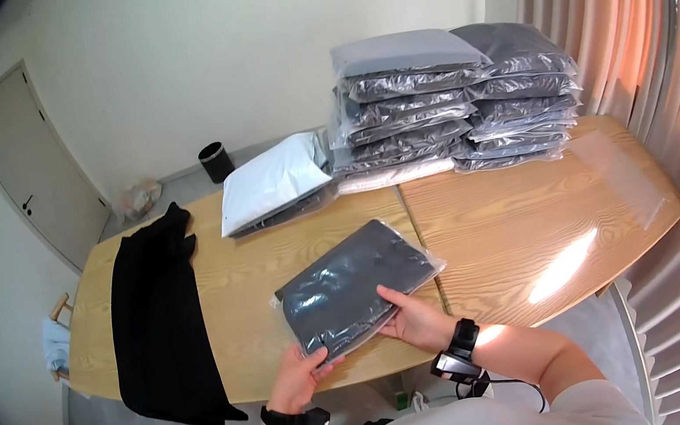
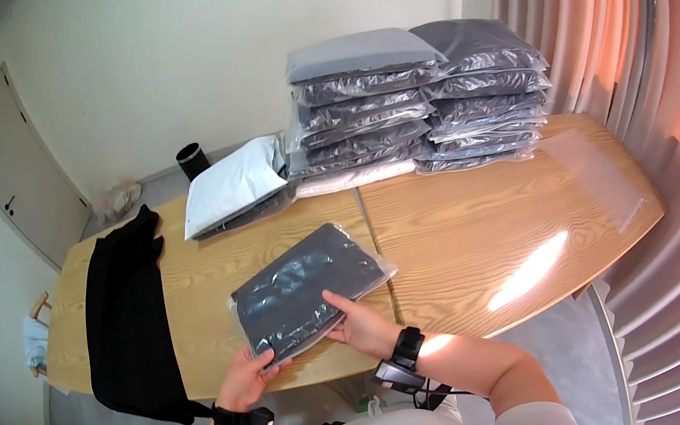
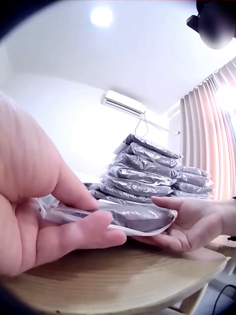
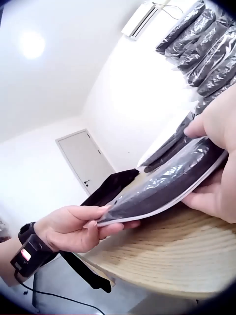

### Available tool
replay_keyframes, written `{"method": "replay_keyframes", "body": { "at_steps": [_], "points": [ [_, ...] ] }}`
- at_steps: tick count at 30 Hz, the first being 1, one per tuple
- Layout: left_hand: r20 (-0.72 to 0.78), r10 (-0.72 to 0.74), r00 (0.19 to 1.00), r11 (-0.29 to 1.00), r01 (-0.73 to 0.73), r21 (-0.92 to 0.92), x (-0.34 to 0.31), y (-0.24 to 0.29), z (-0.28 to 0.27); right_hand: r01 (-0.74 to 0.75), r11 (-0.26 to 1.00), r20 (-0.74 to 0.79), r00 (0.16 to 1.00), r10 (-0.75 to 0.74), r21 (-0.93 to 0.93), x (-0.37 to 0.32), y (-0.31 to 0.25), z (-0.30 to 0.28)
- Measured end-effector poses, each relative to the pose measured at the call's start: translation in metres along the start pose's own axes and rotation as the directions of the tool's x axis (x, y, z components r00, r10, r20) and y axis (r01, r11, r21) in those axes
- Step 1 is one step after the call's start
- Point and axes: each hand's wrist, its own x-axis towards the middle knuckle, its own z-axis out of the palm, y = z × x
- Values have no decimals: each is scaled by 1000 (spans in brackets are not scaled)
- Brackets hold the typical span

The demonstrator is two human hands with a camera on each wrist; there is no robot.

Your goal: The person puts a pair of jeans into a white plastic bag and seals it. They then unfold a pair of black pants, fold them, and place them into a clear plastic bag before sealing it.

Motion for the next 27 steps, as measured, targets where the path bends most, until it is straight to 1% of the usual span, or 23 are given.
{"method": "replay_keyframes", "body": {
  "at_steps": [1, 2, 4, 6, 8, 9, 11, 12, 13, 14, 15, 16, 18, 19, 20, 21, 22, 23, 24, 25, 26, 27],
  "points": [
    [-32, 14, 999, 999, -13, 36, -2, -1, 2, -14, 998, -109, 994, 8, -57, 1, 1, 2],
    [-25, 17, 1000, 999, -16, 43, -4, -2, 2, -4, 998, -107, 994, -2, -56, 3, 2, 2],
    [-80, 27, 996, 995, -20, 97, -8, -4, 3, -47, 994, -160, 987, 31, -98, 6, 4, 2],
    [-77, 48, 996, 994, -40, 105, -11, -6, 2, -27, 995, -156, 988, 11, -97, 6, 2, 5],
    [-45, 90, 995, 990, -85, 114, -13, -9, -8, -38, 995, -153, 988, 23, -96, 4, -4, 12],
    [-41, 90, 995, 990, -85, 112, -12, -14, -15, -36, 995, -156, 988, 20, -98, 2, -11, 17],
    [-150, 203, 967, 979, -201, 31, -11, -24, -29, -54, 985, -115, 993, 35, -162, -7, -30, 30],
    [-147, 203, 968, 979, -201, 28, -12, -25, -29, -52, 985, -118, 992, 33, -164, -15, -41, 38],
    [-218, 308, 926, 940, -261, 218, -13, -24, -28, -43, 975, -91, 996, 24, -217, -25, -53, 48],
    [-266, 421, 867, 866, -297, 402, -13, -23, -28, -33, 962, -62, 998, 17, -272, -36, -65, 59],
    [-286, 451, 845, 847, -305, 435, -10, -33, -40, -18, 949, -34, 999, 8, -316, -46, -77, 72],
    [-283, 456, 844, 847, -314, 430, -10, -38, -41, 38, 941, 23, 999, -32, -336, -53, -91, 84],
    [-302, 558, 772, 775, -357, 521, -11, -42, -37, 171, 912, 130, 983, -131, -372, -63, -121, 110],
    [-300, 576, 760, 773, -387, 503, -13, -41, -30, 246, 888, 179, 966, -189, -388, -66, -141, 126],
    [-298, 576, 761, 774, -391, 497, -10, -45, -28, 315, 847, 284, 937, -205, -428, -72, -166, 144],
    [-297, 606, 738, 751, -409, 518, -8, -51, -29, 432, 805, 307, 894, -325, -407, -71, -181, 166],
    [-293, 639, 712, 725, -429, 539, -6, -56, -30, 546, 713, 351, 835, -423, -439, -68, -203, 180],
    [-260, 664, 701, 694, -447, 565, -3, -57, -31, 619, 694, 443, 773, -455, -367, -60, -227, 187],
    [-254, 672, 696, 687, -457, 564, -3, -57, -30, 704, 622, 462, 703, -540, -343, -49, -249, 193],
    [-268, 682, 680, 681, -457, 572, -4, -57, -28, 766, 542, 438, 642, -629, -344, -36, -271, 196],
    [-284, 692, 664, 676, -456, 579, -4, -57, -27, 806, 504, 335, 589, -735, -310, -23, -283, 200],
    [-228, 742, 631, 595, -462, 658, -4, -57, -28, 812, 502, 289, 578, -763, -298, -2, -306, 190]
  ]
}}
